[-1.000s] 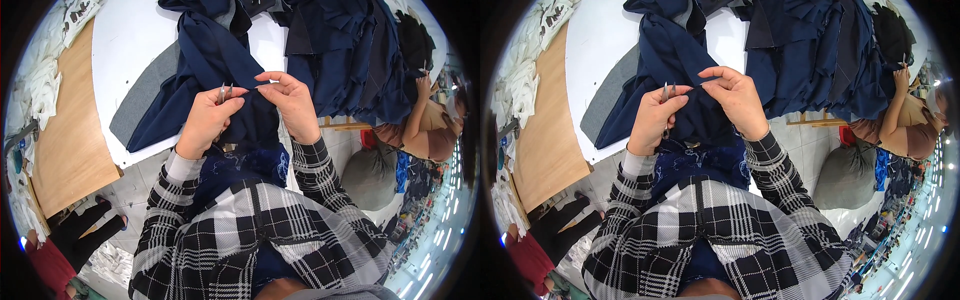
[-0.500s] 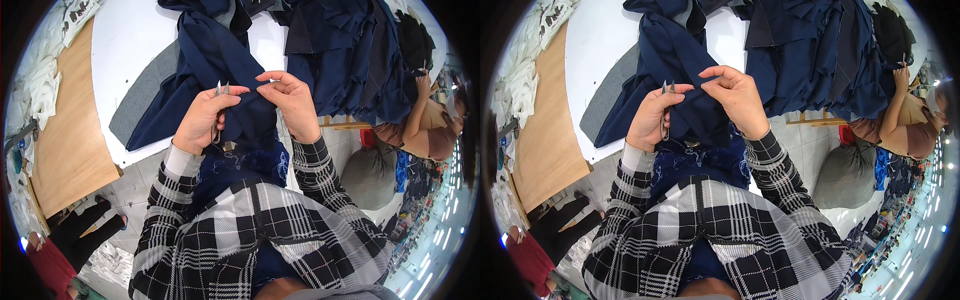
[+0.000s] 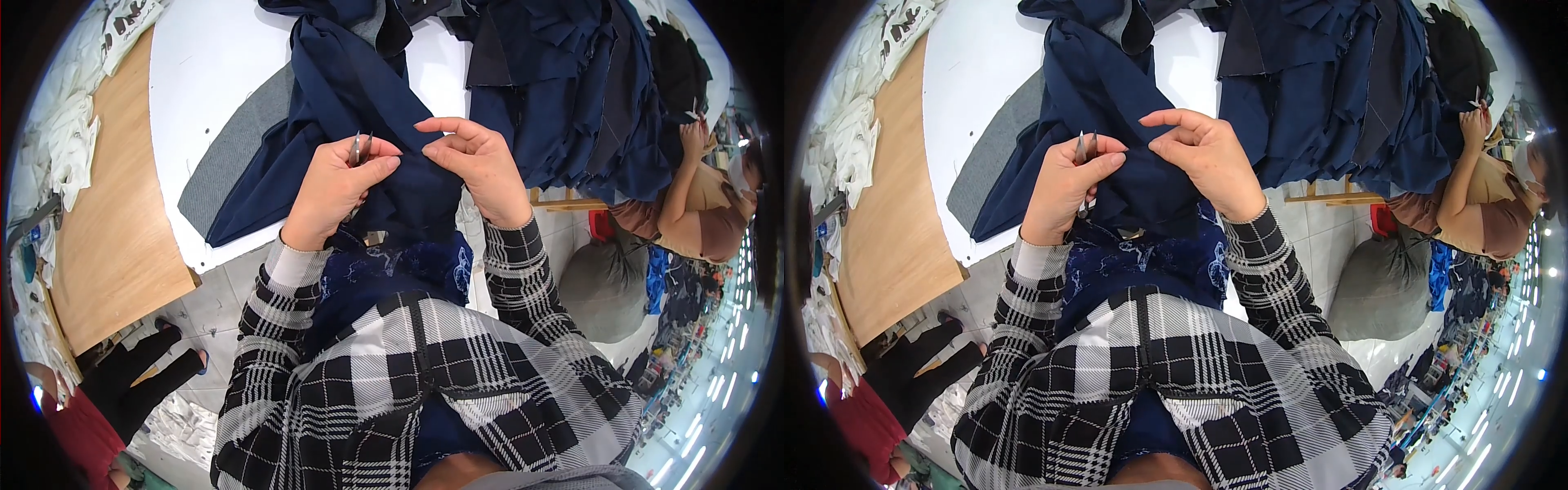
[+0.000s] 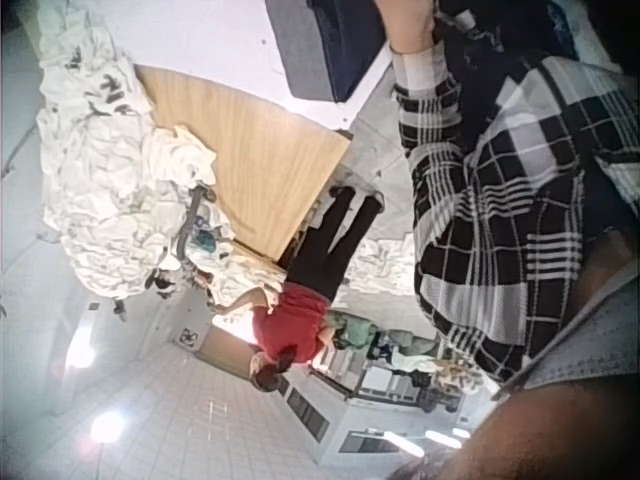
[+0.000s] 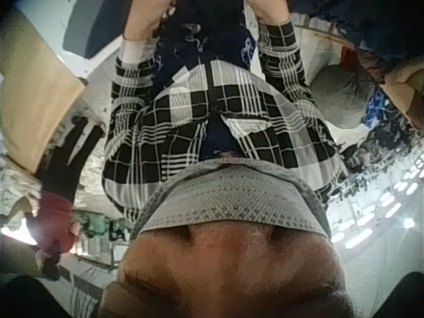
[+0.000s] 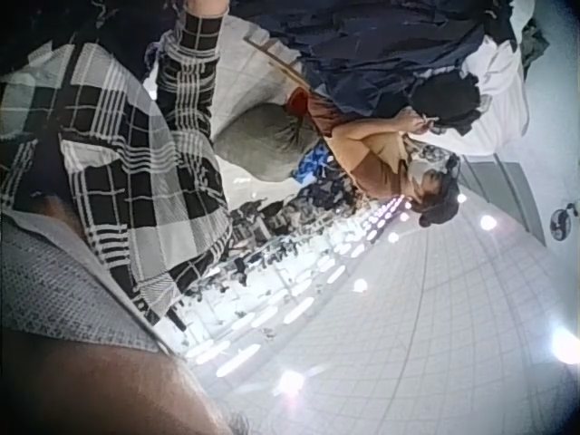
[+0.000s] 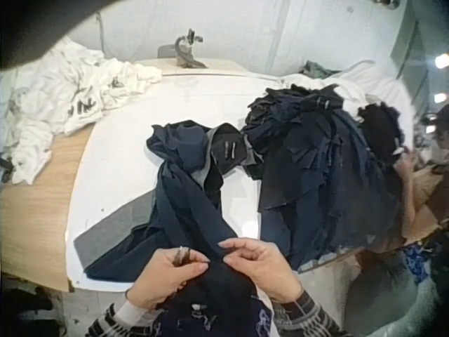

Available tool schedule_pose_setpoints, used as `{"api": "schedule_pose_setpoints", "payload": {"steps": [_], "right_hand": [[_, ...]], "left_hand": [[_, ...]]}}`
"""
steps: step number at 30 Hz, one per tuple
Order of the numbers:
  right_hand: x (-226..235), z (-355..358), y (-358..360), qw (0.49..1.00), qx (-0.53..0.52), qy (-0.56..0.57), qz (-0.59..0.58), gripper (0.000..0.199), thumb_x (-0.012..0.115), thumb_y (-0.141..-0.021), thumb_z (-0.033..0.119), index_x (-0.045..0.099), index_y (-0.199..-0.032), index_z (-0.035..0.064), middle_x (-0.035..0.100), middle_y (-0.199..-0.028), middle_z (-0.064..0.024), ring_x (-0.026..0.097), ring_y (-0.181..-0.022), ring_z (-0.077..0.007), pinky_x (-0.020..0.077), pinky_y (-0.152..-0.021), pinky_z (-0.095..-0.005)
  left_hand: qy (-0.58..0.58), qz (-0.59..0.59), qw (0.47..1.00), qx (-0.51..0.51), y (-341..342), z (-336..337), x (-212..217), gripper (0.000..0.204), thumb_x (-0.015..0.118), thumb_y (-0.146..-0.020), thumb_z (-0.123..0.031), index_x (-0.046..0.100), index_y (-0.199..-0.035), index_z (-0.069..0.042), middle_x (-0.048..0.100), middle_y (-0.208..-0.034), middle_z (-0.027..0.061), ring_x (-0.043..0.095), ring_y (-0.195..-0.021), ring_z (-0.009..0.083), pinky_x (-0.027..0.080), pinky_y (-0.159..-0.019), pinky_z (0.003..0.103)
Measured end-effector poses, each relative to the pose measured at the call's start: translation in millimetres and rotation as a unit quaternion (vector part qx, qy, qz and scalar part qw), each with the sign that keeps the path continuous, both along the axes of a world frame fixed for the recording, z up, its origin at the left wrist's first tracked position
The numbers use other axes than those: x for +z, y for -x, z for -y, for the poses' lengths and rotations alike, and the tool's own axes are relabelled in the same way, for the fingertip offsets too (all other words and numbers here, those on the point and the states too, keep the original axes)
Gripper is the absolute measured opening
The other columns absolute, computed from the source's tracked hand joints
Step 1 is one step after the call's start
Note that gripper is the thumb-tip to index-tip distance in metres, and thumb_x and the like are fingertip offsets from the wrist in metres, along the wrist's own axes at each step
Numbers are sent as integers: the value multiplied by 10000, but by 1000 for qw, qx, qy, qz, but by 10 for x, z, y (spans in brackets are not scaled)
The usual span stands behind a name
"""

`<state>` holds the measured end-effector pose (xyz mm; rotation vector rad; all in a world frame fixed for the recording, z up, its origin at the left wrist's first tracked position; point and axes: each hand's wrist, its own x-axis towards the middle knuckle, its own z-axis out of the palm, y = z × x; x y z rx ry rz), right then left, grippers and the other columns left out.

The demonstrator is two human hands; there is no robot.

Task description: Trimming loose threads from dark blue fabric pieces using a pair of thread snips.

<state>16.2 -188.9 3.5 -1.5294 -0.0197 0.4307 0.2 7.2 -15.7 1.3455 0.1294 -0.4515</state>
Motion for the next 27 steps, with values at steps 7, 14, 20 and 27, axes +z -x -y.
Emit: {"api": "schedule_pose_setpoints", "payload": {"steps": [7, 14, 20, 27], "right_hand": [[33, 17, 0, 1000, 7, -13, -15, 353, 616, -824, 8, 568, -1174, -1, 654, -850, -53, 597, -794, -68, 452, -752, -170], [48, -5, 7, 1000, 13, 16, 15, 415, 635, -788, -21, 557, -1195, 1, 652, -867, -58, 600, -821, -79, 456, -765, -177], [57, 1, 8, 999, 29, 25, 2, 417, 634, -791, -15, 556, -1200, 8, 635, -817, -25, 576, -775, -65, 438, -739, -174], [57, -2, 18, 999, 35, 30, 2, 441, 644, -790, -1, 537, -1217, 10, 627, -797, -16, 571, -765, -61, 433, -743, -175]], "left_hand": [[-14, 23, 1000, -14, -4, 18, 68, 123, 654, -811, -65, 648, -896, 23, 583, -752, -28, 474, -678, 22, 363, -607, 160], [-19, 40, 999, -21, -11, 9, 27, 98, 645, -823, -71, 641, -865, 17, 577, -740, -34, 470, -677, 24, 368, -613, 165], [-30, 77, 996, -32, -25, 1, -22, 95, 645, -827, -92, 626, -852, -2, 556, -716, -50, 447, -639, 18, 353, -577, 165], [-22, 30, 998, -41, -22, -8, 14, 107, 649, -822, -93, 629, -872, -1, 553, -709, -51, 442, -609, 21, 359, -555, 166]]}}
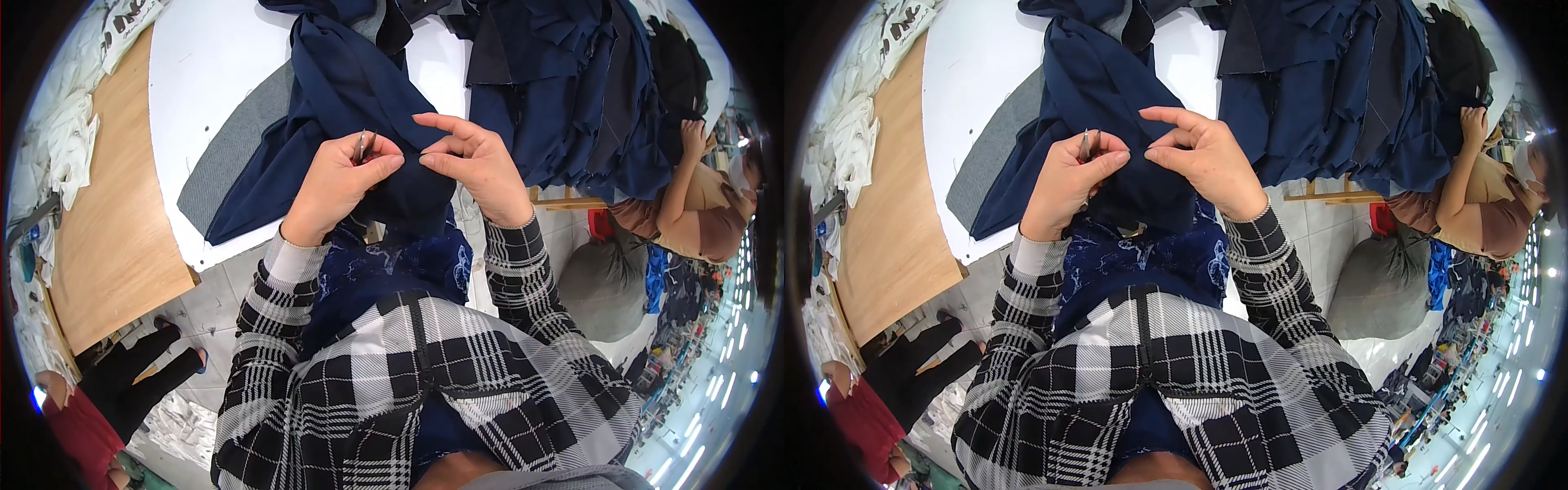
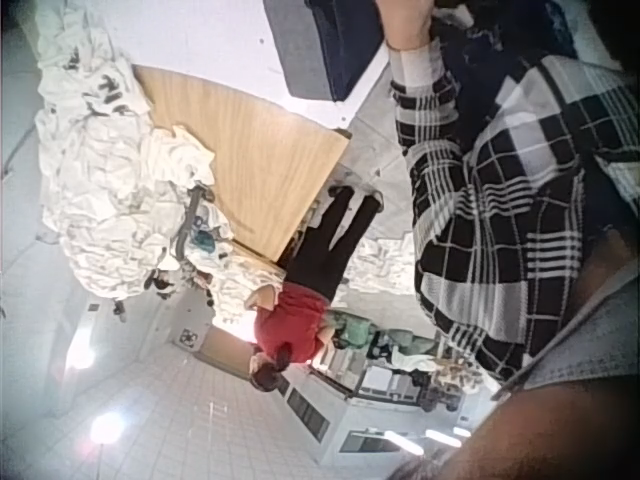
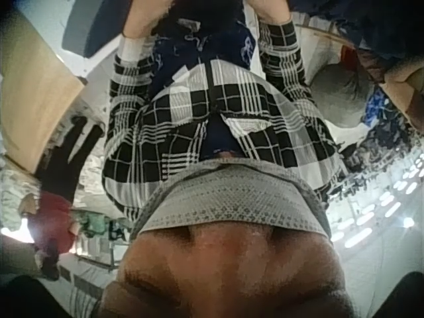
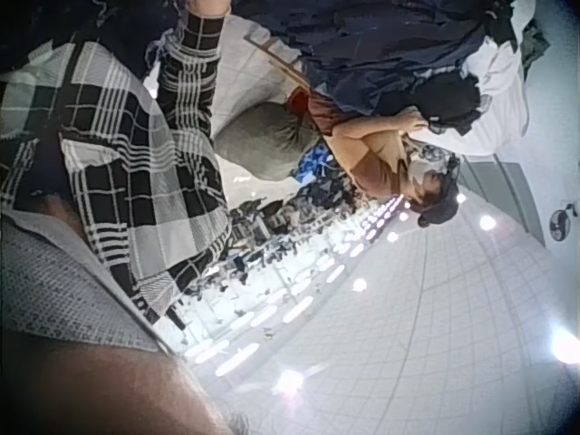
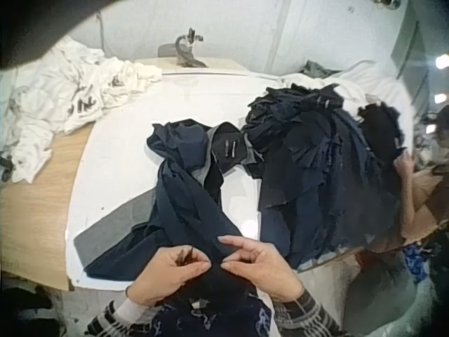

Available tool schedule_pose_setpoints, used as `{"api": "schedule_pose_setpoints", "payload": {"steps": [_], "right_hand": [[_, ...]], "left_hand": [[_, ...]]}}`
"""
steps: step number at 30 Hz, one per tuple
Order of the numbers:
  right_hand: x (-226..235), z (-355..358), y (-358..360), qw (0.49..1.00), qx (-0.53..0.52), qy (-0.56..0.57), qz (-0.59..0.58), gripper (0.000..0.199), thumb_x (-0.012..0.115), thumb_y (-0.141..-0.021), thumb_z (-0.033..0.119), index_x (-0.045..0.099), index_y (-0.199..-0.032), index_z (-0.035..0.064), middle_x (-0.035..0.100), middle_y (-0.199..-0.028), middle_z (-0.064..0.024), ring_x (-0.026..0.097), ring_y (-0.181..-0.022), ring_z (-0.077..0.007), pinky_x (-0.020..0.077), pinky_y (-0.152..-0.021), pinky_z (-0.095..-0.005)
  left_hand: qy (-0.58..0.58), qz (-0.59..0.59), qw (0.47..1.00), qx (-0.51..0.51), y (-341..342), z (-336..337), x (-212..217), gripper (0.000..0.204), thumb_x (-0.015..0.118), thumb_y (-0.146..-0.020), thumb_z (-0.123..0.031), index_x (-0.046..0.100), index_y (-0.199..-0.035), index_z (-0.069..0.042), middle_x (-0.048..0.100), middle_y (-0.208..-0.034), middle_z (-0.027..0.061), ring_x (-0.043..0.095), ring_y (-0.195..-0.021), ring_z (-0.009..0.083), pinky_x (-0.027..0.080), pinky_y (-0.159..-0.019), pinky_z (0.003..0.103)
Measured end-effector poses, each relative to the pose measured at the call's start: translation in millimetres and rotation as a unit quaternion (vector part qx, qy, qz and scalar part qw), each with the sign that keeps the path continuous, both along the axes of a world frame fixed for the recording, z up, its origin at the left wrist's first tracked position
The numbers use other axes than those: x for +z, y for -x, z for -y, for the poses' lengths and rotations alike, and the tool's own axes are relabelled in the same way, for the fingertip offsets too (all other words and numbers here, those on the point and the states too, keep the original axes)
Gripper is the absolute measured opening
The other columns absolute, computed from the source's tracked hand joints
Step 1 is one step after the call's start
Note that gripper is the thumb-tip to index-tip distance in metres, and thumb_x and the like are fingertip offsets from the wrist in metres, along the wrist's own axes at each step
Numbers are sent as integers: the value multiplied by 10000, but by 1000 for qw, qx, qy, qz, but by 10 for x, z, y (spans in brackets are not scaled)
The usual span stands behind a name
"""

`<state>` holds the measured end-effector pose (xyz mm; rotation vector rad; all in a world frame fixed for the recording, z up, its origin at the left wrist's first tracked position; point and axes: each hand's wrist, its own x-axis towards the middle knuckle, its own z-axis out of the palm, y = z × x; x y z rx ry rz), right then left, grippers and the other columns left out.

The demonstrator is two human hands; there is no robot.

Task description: Trimming loose threads from dark blue fabric pieces using a pair of thread snips.

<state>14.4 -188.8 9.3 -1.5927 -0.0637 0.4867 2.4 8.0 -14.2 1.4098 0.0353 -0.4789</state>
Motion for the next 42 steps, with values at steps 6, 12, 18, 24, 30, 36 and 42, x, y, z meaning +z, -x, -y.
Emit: {"api": "schedule_pose_setpoints", "payload": {"steps": [6, 12, 18, 24, 30, 36, 42], "right_hand": [[-7, 29, -1, 1000, 0, 0, -2, 439, 641, -792, 0, 536, -1218, 9, 625, -793, -14, 565, -761, -57, 423, -735, -166], [-5, 29, 0, 1000, 9, 6, -10, 445, 630, -795, -4, 535, -1228, 31, 623, -813, -14, 561, -763, -52, 423, -727, -158], [-33, 7, 12, 1000, 5, -5, 27, 492, 654, -766, -26, 531, -1237, 40, 627, -840, -23, 562, -766, -49, 438, -700, -156], [-64, 12, 9, 1000, 0, 17, 26, 493, 646, -764, -1, 526, -1240, 45, 654, -828, -48, 561, -736, -50, 435, -680, -167], [-62, 29, -9, 1000, -5, 2, 10, 503, 653, -768, -33, 510, -1248, 6, 636, -844, -53, 586, -803, -70, 454, -745, -173], [-39, 27, -14, 1000, 5, -10, -19, 492, 640, -773, -38, 508, -1245, 1, 635, -841, -56, 591, -803, -77, 448, -765, -174], [-69, 30, -32, 998, -18, -58, -30, 498, 644, -768, -42, 500, -1244, -11, 639, -850, -60, 595, -799, -80, 451, -760, -181]], "left_hand": [[-1, 29, 999, -15, -6, 32, 31, 166, 656, -811, -80, 648, -938, 26, 585, -742, -27, 468, -657, 27, 381, -609, 169], [-14, 55, 998, -19, -23, 41, -71, 159, 656, -809, -87, 652, -907, 38, 599, -753, -20, 476, -669, 29, 386, -616, 177], [1, 24, 1000, -8, -18, 62, -37, 147, 641, -832, -114, 642, -884, 23, 590, -744, -26, 477, -666, 23, 376, -608, 163], [12, -60, 998, -18, -47, 9, 26, 171, 670, -818, -155, 646, -895, -5, 580, -731, -34, 451, -612, 9, 339, -541, 145], [-4, -44, 999, -26, -50, -19, 17, 176, 701, -783, -151, 661, -883, -12, 577, -713, -41, 445, -581, 7, 321, -507, 147], [-21, -39, 999, -25, -61, -38, 45, 155, 701, -779, -140, 663, -862, -14, 574, -703, -42, 451, -593, 12, 330, -525, 153], [-8, -28, 999, -13, -38, -4, 55, 123, 695, -776, -104, 654, -840, -6, 569, -704, -42, 451, -616, 17, 345, -557, 159]]}}
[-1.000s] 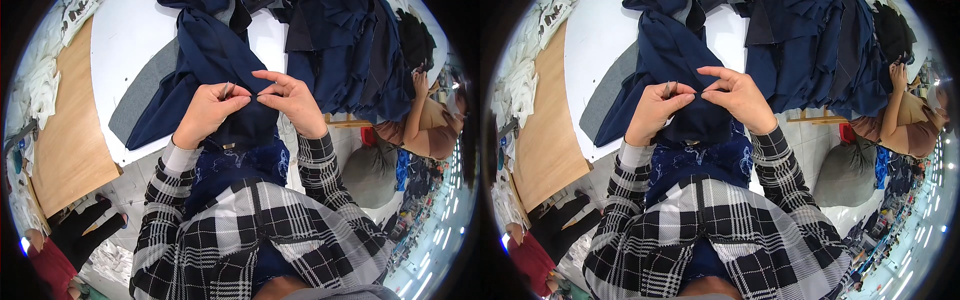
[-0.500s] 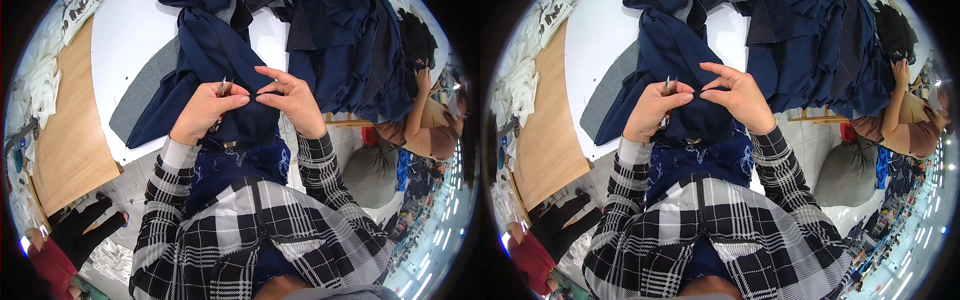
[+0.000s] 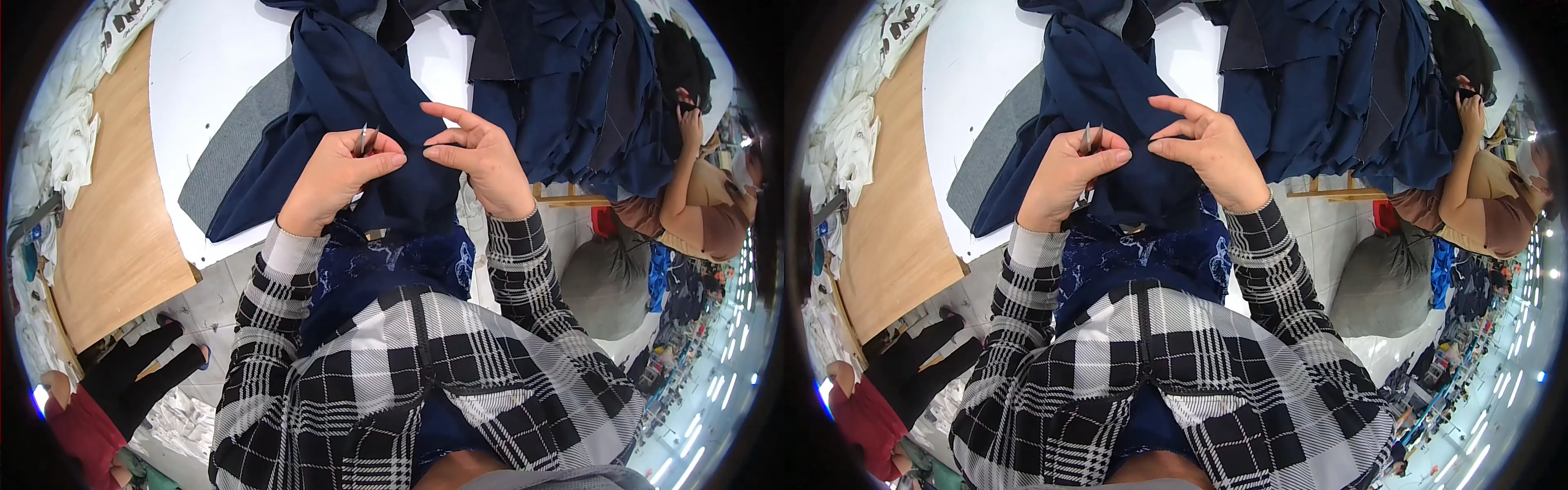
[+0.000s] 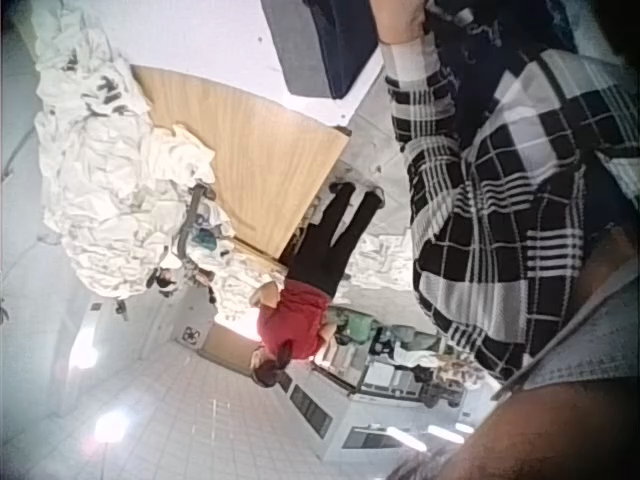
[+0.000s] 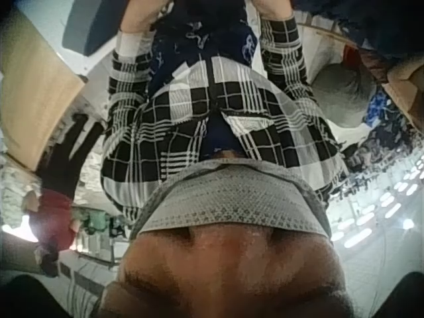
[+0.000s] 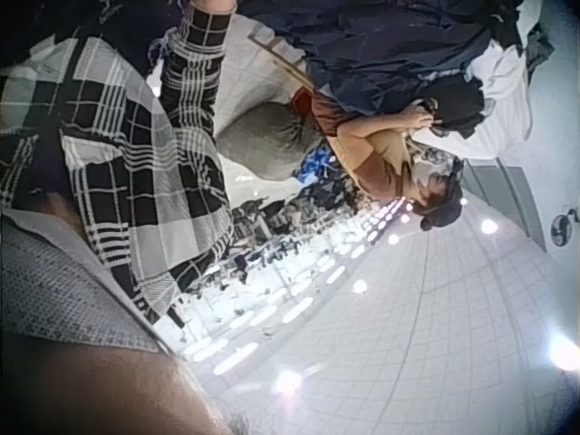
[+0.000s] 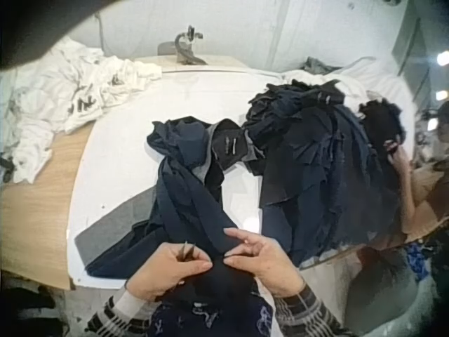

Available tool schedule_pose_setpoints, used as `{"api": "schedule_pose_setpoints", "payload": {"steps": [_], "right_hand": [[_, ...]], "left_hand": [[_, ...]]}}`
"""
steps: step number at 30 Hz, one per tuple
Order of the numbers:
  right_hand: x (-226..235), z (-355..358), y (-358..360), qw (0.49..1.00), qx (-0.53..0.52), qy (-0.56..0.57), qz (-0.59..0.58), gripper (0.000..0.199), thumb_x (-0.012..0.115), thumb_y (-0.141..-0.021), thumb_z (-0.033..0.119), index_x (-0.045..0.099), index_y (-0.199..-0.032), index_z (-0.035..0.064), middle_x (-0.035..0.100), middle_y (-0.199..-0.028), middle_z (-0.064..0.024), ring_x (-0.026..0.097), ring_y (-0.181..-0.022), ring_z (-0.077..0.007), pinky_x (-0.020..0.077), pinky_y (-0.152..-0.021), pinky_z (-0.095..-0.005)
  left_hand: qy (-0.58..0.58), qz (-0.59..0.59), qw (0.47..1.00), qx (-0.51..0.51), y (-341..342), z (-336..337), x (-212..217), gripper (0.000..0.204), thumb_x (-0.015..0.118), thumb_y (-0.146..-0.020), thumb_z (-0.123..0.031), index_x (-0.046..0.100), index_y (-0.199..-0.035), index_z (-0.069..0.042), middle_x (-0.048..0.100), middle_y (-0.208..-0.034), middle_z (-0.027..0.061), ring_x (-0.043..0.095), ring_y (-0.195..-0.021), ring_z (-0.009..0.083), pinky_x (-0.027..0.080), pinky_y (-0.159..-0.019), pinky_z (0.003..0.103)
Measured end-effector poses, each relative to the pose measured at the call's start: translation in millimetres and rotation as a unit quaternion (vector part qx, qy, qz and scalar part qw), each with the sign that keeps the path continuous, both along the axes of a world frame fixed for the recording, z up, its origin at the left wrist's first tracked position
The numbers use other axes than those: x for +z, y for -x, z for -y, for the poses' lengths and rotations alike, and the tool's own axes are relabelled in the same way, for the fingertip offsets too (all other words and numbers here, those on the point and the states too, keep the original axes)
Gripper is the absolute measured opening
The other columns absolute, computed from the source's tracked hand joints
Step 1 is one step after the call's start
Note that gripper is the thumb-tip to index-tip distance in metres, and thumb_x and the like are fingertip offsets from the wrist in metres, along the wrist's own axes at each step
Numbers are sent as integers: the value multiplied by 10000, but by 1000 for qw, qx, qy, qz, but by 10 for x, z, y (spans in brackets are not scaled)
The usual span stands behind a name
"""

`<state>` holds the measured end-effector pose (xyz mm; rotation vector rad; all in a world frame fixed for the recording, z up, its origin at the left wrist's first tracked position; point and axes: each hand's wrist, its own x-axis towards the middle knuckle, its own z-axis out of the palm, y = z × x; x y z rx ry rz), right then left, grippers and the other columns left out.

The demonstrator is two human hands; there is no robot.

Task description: Trimming loose threads from dark blue fabric pieces using a pair of thread snips.

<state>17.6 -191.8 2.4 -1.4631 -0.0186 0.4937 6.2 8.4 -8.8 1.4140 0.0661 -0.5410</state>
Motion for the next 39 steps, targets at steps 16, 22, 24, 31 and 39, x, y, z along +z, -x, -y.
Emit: {"api": "schedule_pose_setpoints", "payload": {"steps": [16, 22, 24, 31, 39], "right_hand": [[-35, -71, 18, 998, -56, -20, 34, 508, 637, -778, -9, 469, -1258, -26, 648, -866, -81, 583, -755, -73, 443, -700, -170], [-32, -104, 23, 996, -19, 50, 72, 538, 631, -766, 0, 465, -1277, 14, 651, -843, -57, 550, -718, -52, 430, -650, -171], [-34, -100, 24, 993, -6, 75, 92, 549, 629, -761, 4, 463, -1283, 27, 652, -835, -56, 546, -708, -52, 431, -638, -177], [82, -94, -4, 977, 73, 150, 133, 590, 608, -756, -31, 440, -1316, 45, 616, -794, -17, 520, -700, -43, 400, -643, -155], [86, -71, -46, 996, 58, 58, 36, 550, 622, -757, -16, 475, -1285, 27, 620, -797, -2, 472, -645, -10, 349, -580, -149]], "left_hand": [[-55, 175, 980, 73, 83, 124, -78, 122, 659, -800, -95, 650, -848, 17, 593, -676, -11, 480, -614, 26, 389, -557, 177], [-189, 350, 916, 50, 50, 139, -101, 138, 651, -772, -45, 640, -892, 23, 635, -708, 69, 591, -599, 103, 454, -552, 213], [-289, 462, 839, 13, 18, 120, -105, 103, 653, -738, -37, 639, -826, 14, 633, -706, 100, 615, -594, 173, 467, -543, 238], [-283, 444, 849, -40, -44, 68, -107, 96, 620, -730, -48, 629, -808, 7, 621, -672, 81, 590, -555, 161, 452, -524, 242], [26, -4, 1000, -11, -64, 46, -85, 104, 592, -781, -97, 627, -791, 0, 592, -668, 13, 494, -512, 32, 368, -447, 159]]}}
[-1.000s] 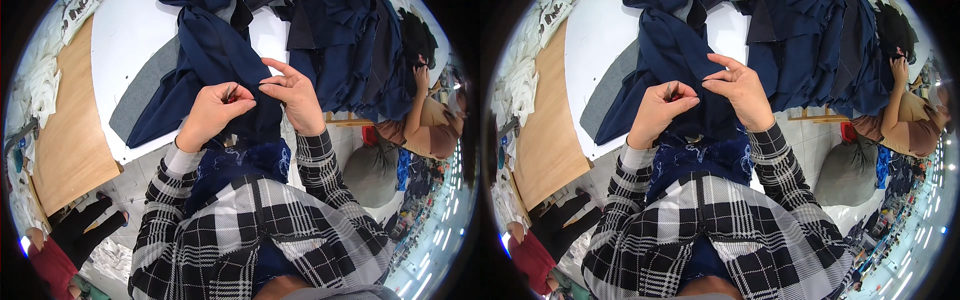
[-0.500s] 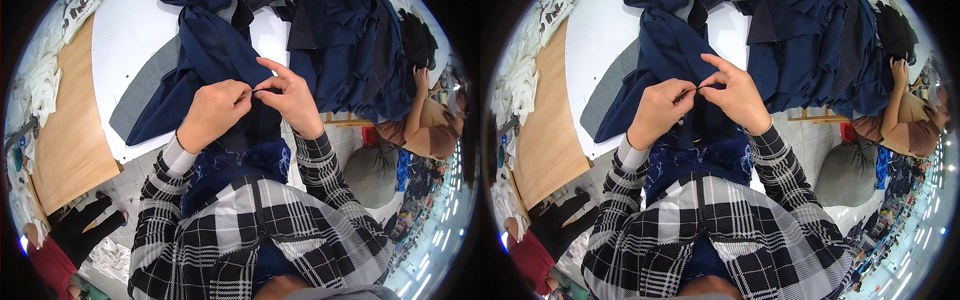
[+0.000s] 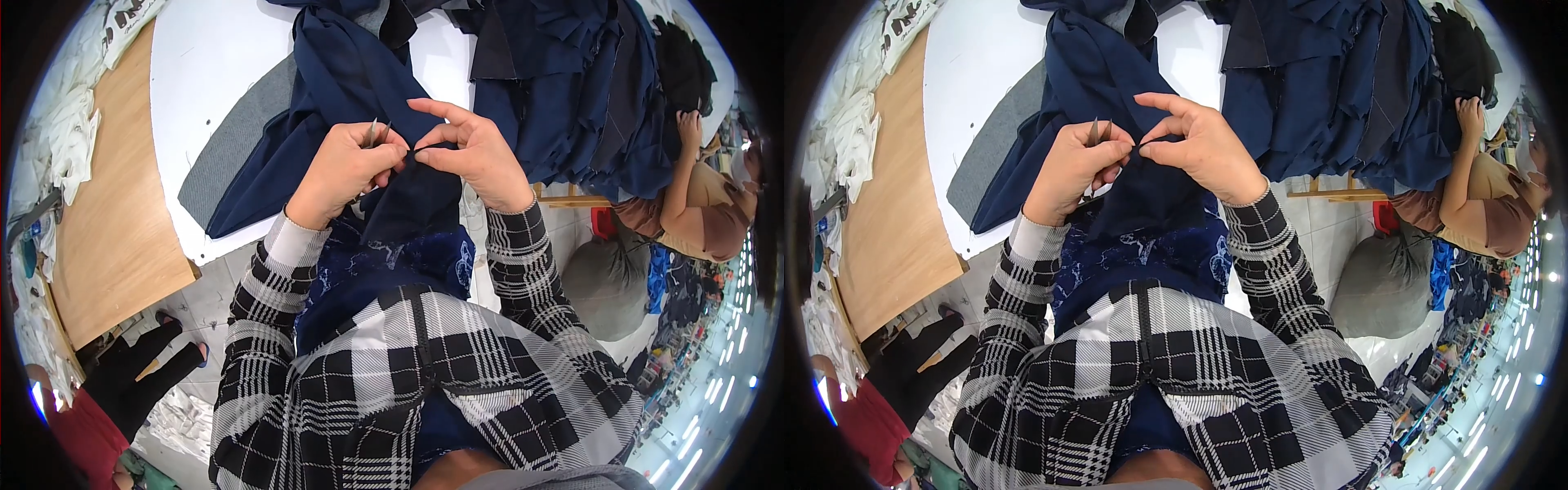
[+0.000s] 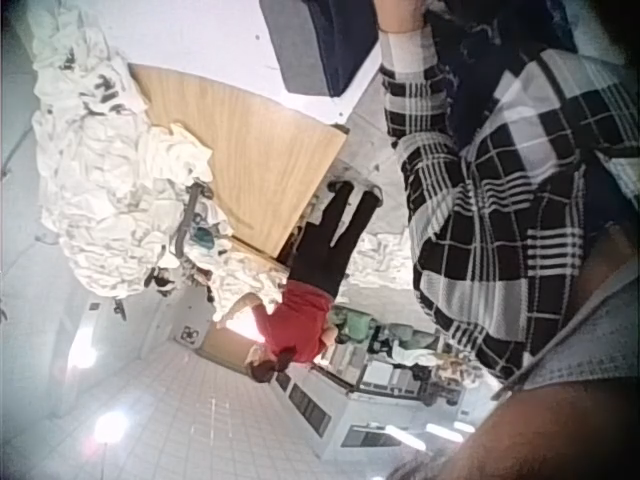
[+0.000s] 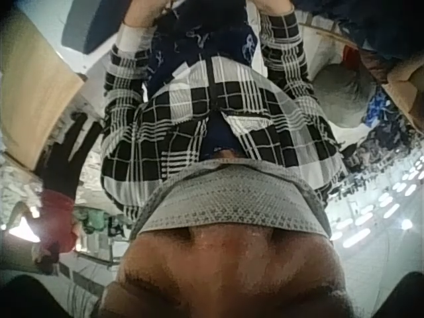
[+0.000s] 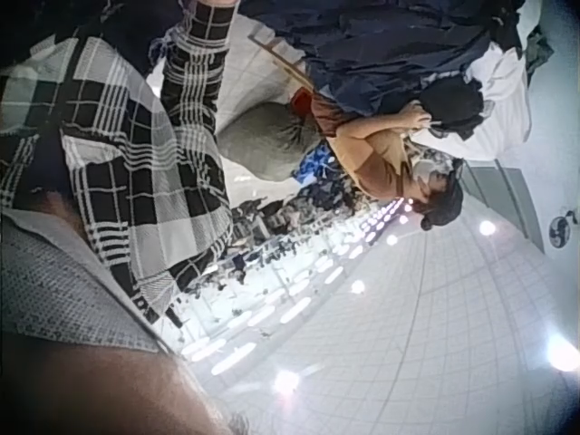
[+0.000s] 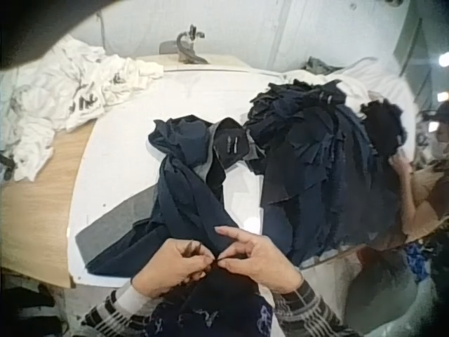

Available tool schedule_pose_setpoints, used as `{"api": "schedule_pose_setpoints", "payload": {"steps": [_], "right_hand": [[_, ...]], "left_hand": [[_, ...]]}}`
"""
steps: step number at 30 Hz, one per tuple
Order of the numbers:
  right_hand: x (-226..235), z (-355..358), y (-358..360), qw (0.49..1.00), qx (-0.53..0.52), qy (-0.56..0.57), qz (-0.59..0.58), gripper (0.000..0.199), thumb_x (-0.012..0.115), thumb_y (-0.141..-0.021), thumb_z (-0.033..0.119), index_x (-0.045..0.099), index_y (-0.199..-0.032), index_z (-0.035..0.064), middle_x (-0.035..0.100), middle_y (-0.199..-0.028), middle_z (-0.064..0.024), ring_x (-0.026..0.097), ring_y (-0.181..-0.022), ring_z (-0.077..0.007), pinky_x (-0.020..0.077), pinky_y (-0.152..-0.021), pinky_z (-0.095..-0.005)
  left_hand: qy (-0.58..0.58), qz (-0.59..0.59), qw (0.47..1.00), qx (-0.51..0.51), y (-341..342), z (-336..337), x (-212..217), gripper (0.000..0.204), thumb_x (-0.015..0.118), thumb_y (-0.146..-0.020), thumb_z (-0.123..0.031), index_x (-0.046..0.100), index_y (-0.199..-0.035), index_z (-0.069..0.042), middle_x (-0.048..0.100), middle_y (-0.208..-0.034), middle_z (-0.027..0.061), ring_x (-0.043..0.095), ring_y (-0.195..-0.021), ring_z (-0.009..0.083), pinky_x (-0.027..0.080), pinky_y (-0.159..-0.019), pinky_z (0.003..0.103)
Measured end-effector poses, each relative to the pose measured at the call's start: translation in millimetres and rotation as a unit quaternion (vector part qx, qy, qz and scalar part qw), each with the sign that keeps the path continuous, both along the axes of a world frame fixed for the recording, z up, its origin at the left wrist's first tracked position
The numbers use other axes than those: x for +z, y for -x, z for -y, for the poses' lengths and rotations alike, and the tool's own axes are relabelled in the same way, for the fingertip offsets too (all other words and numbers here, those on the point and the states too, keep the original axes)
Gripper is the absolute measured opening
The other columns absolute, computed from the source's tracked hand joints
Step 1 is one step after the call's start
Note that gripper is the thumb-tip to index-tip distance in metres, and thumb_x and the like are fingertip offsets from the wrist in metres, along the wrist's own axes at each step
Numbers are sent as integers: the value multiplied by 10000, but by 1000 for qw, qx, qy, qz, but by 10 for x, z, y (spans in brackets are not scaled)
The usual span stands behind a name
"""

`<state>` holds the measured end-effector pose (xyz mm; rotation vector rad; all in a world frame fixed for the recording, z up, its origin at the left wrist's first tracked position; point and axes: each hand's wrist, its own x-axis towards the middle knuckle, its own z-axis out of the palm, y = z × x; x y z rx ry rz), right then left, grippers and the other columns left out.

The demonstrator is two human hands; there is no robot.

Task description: Trimming loose threads from dark blue fabric pieces using a pair of thread snips.

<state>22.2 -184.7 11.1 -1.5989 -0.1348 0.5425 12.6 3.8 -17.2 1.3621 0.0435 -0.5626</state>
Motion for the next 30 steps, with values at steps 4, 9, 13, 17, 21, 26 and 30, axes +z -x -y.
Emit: {"api": "schedule_pose_setpoints", "payload": {"steps": [4, 9, 13, 17, 21, 26, 30], "right_hand": [[13, -12, -7, 1000, 0, 0, -15, 549, 632, -755, -16, 480, -1280, 28, 623, -791, -1, 487, -658, -13, 356, -594, -145], [16, -1, -12, 1000, 8, -9, -18, 525, 644, -759, 29, 488, -1260, 6, 645, -806, -28, 551, -712, -46, 416, -665, -165], [-4, -28, -4, 1000, -3, -6, -12, 533, 637, -757, 4, 488, -1269, 23, 633, -814, -21, 531, -698, -36, 397, -646, -155], [-3, -34, 6, 1000, -13, 2, 2, 547, 632, -751, -16, 487, -1277, 35, 622, -820, -15, 518, -689, -29, 386, -632, -144], [-53, -45, 31, 999, -27, 4, 46, 541, 630, -756, -26, 488, -1274, 34, 634, -835, -24, 528, -703, -32, 403, -654, -149], [-253, -52, 57, 902, -90, 81, 414, 502, 647, -742, -46, 520, -1223, 22, 695, -854, -44, 590, -772, -86, 467, -742, -223], [-329, -33, 54, 854, -88, 84, 507, 487, 630, -749, -81, 520, -1215, 6, 696, -867, -61, 600, -796, -111, 481, -759, -250]], "left_hand": [[46, -41, 998, 12, 4, -3, -11, 107, 594, -826, -125, 619, -819, -22, 581, -679, 4, 486, -503, 16, 349, -415, 136], [74, -69, 995, 23, 7, -13, -56, 122, 600, -839, -150, 616, -824, -30, 560, -654, -12, 444, -477, 12, 324, -405, 143], [91, -95, 990, 43, 18, 4, -52, 125, 597, -841, -155, 611, -813, -34, 540, -633, -21, 405, -458, 13, 297, -396, 148], [139, -89, 985, 58, 5, -26, -119, 124, 586, -847, -149, 609, -809, -33, 536, -627, -16, 402, -456, 18, 297, -396, 149], [196, -88, 976, 44, 14, -86, -99, 125, 573, -855, -140, 603, -799, -33, 533, -614, -7, 405, -454, 22, 296, -394, 152], [48, 76, 991, 101, 95, -122, -66, 134, 690, -788, -132, 590, -803, -44, 518, -655, -35, 391, -512, -4, 291, -440, 144], [-65, 231, 963, 123, 188, 54, -10, 308, 770, -689, -76, 582, -928, -24, 521, -841, -27, 356, -552, -5, 312, -480, 154]]}}
